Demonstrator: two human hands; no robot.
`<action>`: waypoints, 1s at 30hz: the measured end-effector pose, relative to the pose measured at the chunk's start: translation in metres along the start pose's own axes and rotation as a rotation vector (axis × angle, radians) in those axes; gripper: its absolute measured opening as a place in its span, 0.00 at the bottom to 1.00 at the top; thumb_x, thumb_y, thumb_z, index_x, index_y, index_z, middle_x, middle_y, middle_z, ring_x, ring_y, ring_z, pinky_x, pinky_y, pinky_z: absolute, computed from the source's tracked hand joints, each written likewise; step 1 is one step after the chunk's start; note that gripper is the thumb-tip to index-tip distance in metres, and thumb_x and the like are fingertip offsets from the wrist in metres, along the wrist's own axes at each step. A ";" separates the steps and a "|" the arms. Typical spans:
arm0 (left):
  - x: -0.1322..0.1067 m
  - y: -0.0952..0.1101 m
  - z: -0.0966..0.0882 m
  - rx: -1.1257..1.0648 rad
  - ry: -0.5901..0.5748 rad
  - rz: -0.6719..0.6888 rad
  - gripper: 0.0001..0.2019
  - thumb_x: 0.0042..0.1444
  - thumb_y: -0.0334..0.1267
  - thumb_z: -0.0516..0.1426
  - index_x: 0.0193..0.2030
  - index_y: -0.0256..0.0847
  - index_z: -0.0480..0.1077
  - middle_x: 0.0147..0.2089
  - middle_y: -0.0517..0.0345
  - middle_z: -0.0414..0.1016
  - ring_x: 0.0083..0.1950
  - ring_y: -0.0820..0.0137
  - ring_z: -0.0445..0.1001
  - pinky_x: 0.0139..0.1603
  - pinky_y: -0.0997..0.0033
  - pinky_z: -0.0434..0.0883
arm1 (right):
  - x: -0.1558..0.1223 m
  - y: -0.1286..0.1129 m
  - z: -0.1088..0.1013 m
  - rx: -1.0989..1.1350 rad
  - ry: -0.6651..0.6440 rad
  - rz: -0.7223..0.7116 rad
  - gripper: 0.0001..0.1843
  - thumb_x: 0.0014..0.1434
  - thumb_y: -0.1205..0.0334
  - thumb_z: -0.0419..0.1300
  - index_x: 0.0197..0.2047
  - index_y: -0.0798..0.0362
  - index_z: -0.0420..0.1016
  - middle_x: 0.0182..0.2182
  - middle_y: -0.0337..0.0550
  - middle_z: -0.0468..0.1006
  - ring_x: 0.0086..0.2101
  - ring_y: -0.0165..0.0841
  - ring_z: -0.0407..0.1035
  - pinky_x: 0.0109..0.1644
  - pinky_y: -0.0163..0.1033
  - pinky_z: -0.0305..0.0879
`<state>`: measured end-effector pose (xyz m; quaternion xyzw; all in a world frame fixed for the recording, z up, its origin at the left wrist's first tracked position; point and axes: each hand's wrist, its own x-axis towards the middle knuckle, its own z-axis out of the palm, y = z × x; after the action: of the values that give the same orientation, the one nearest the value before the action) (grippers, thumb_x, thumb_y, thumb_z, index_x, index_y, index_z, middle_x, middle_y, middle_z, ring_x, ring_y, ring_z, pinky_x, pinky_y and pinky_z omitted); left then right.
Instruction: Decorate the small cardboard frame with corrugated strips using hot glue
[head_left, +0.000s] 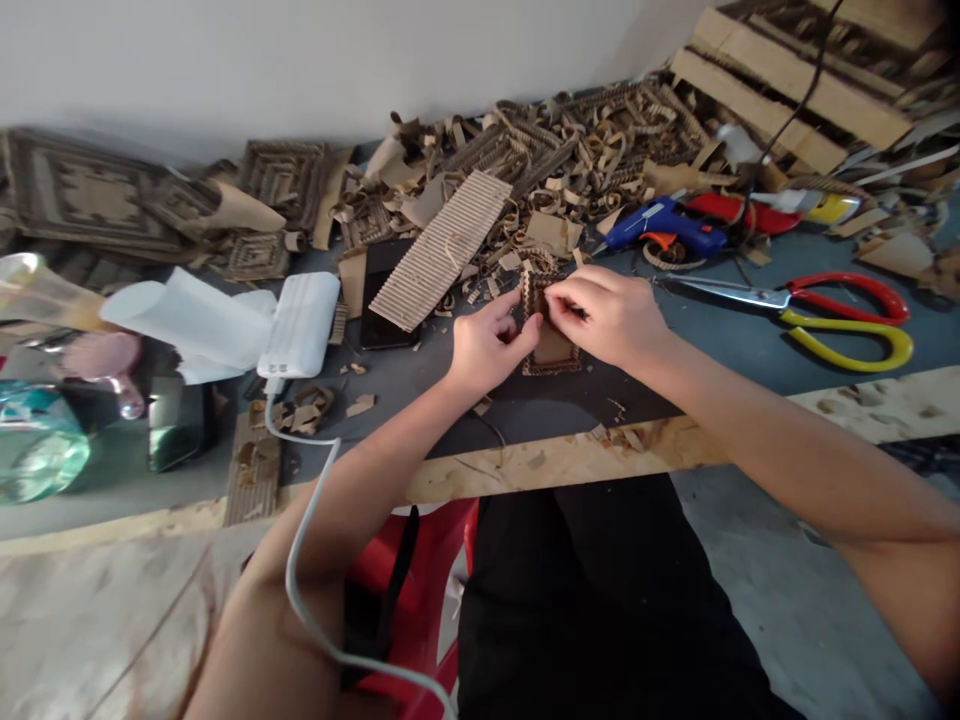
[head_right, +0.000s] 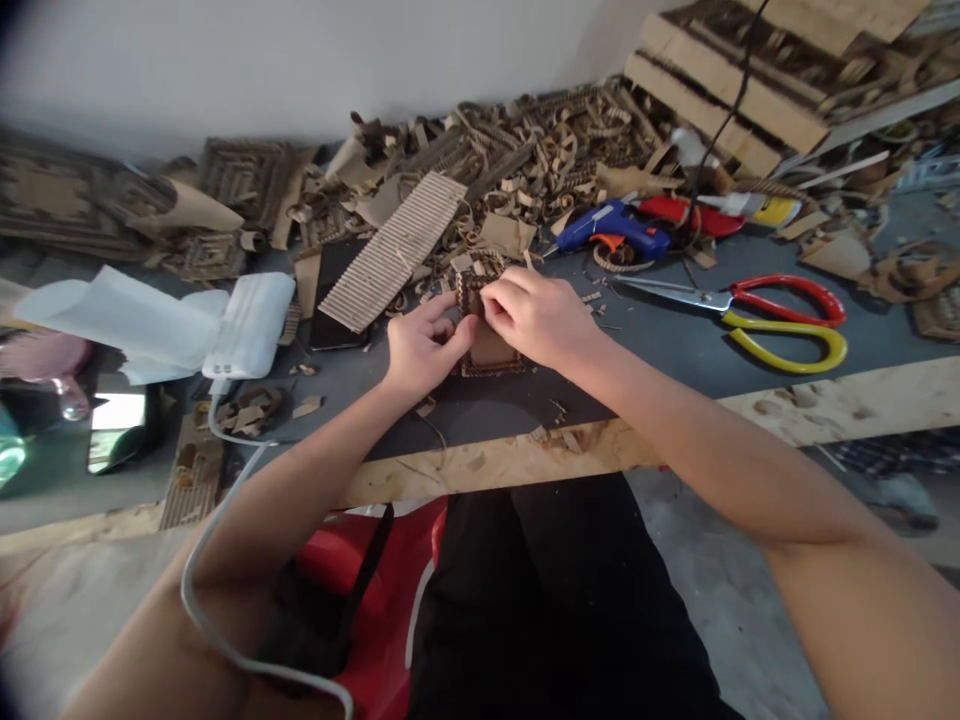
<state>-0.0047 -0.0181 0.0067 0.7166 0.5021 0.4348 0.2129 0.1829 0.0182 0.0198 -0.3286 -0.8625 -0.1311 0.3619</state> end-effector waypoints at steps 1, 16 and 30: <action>0.000 0.000 0.000 -0.001 0.002 0.004 0.20 0.60 0.42 0.58 0.54 0.32 0.77 0.14 0.72 0.59 0.19 0.79 0.56 0.25 0.77 0.60 | 0.000 0.000 0.000 -0.002 0.011 -0.015 0.14 0.66 0.68 0.53 0.32 0.54 0.79 0.28 0.41 0.79 0.28 0.29 0.72 0.31 0.34 0.64; 0.000 -0.001 -0.001 -0.018 0.030 0.025 0.19 0.61 0.43 0.59 0.53 0.31 0.77 0.15 0.73 0.56 0.19 0.80 0.52 0.25 0.77 0.58 | -0.002 0.000 0.001 -0.037 0.038 -0.068 0.13 0.67 0.68 0.54 0.32 0.55 0.77 0.28 0.41 0.78 0.27 0.28 0.70 0.28 0.34 0.61; 0.002 -0.010 0.001 -0.350 0.034 -0.149 0.30 0.55 0.66 0.60 0.45 0.36 0.76 0.16 0.69 0.60 0.17 0.80 0.52 0.18 0.77 0.51 | 0.004 0.035 -0.002 0.122 0.112 0.008 0.24 0.72 0.54 0.42 0.60 0.40 0.75 0.55 0.46 0.76 0.57 0.42 0.66 0.62 0.55 0.63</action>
<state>-0.0093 -0.0121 -0.0001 0.6220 0.4742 0.5104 0.3574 0.2046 0.0458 0.0236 -0.3015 -0.8459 -0.0950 0.4296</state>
